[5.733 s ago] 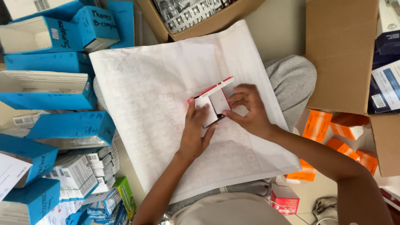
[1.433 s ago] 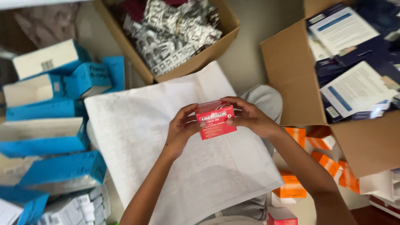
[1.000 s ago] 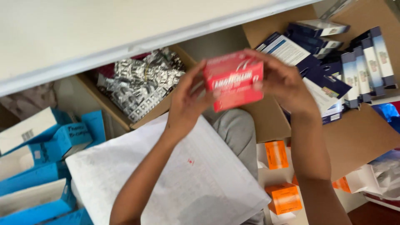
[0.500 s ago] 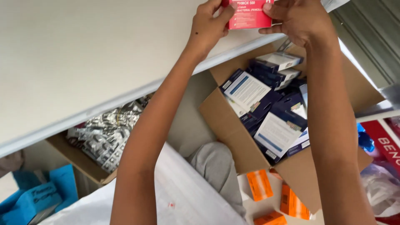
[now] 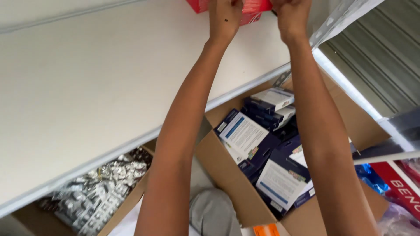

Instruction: The person packs medicine blister packs into small cardboard product boxes.

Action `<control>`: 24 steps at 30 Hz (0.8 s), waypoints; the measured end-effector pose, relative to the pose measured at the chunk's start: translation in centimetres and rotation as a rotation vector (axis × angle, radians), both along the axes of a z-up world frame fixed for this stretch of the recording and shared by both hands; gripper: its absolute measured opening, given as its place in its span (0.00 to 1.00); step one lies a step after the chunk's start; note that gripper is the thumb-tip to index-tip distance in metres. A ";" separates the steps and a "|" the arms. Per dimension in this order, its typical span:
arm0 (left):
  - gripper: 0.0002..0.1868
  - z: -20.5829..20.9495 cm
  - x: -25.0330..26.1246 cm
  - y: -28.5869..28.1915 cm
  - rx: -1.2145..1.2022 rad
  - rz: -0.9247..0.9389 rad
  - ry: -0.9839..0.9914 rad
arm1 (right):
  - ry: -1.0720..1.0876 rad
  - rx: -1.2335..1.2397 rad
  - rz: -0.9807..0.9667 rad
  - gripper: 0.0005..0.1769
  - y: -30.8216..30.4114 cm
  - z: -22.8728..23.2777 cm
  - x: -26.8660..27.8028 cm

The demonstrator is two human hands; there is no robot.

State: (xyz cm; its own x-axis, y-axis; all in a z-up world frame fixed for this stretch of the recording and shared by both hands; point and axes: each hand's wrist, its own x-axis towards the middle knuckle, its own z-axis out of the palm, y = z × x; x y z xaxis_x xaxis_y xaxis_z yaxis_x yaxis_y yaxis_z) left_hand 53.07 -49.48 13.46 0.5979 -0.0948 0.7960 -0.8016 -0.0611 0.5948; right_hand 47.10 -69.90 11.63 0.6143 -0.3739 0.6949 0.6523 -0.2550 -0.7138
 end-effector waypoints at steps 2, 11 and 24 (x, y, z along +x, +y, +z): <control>0.02 -0.3 1.2 -1.6 -0.026 -0.022 -0.006 | -0.022 -0.017 0.002 0.13 0.9 1.5 -0.2; 0.07 -3.0 5.8 -6.0 0.016 -0.009 0.107 | 0.043 -0.018 -0.120 0.10 -2.0 -0.7 5.3; 0.03 -6.2 6.4 -6.0 0.013 -0.014 0.044 | -0.121 0.268 0.026 0.08 -4.8 -5.9 6.4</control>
